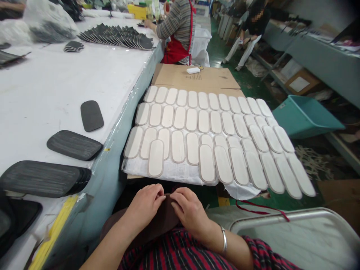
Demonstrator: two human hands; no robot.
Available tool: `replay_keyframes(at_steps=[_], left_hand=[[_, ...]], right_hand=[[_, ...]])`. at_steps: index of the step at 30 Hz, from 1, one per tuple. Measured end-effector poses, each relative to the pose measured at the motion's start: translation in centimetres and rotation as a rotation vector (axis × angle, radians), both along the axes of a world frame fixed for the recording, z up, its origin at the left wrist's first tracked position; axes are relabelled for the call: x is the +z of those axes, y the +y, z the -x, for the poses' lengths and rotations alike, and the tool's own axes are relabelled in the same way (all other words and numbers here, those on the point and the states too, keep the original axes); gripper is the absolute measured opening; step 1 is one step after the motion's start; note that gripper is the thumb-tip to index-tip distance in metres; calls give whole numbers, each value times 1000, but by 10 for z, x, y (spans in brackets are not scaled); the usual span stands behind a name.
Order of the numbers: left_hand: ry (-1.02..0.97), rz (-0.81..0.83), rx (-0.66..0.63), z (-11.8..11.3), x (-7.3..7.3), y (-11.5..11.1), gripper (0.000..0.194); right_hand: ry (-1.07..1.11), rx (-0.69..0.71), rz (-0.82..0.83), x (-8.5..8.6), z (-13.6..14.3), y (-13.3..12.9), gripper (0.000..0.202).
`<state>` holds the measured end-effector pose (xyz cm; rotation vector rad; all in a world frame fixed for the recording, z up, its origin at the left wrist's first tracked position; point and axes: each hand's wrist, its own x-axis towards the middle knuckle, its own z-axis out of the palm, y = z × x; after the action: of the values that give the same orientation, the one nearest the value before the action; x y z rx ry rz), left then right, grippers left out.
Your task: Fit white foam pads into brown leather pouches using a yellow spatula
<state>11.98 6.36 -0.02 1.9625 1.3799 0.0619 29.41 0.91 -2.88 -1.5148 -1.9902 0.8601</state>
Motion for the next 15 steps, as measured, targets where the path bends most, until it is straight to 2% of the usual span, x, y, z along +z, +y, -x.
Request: replay_keyframes(at_steps=[3, 7, 11, 13, 15], left_hand=[[34, 2, 48, 13, -4, 4, 13], [9, -6, 185, 47, -6, -6, 15], [-36, -209, 409, 76, -2, -43, 19], [-49, -348, 399, 82, -2, -67, 17], [-72, -484, 277, 81, -4, -90, 13]], right_hand=[[-114, 141, -197, -5, -1, -6, 30], [-236, 214, -274, -11, -5, -8, 35], [-314, 269, -298, -13, -5, -7, 38], [-336, 283, -305, -12, -3, -8, 40], [-356, 287, -311, -12, -1, -9, 41]])
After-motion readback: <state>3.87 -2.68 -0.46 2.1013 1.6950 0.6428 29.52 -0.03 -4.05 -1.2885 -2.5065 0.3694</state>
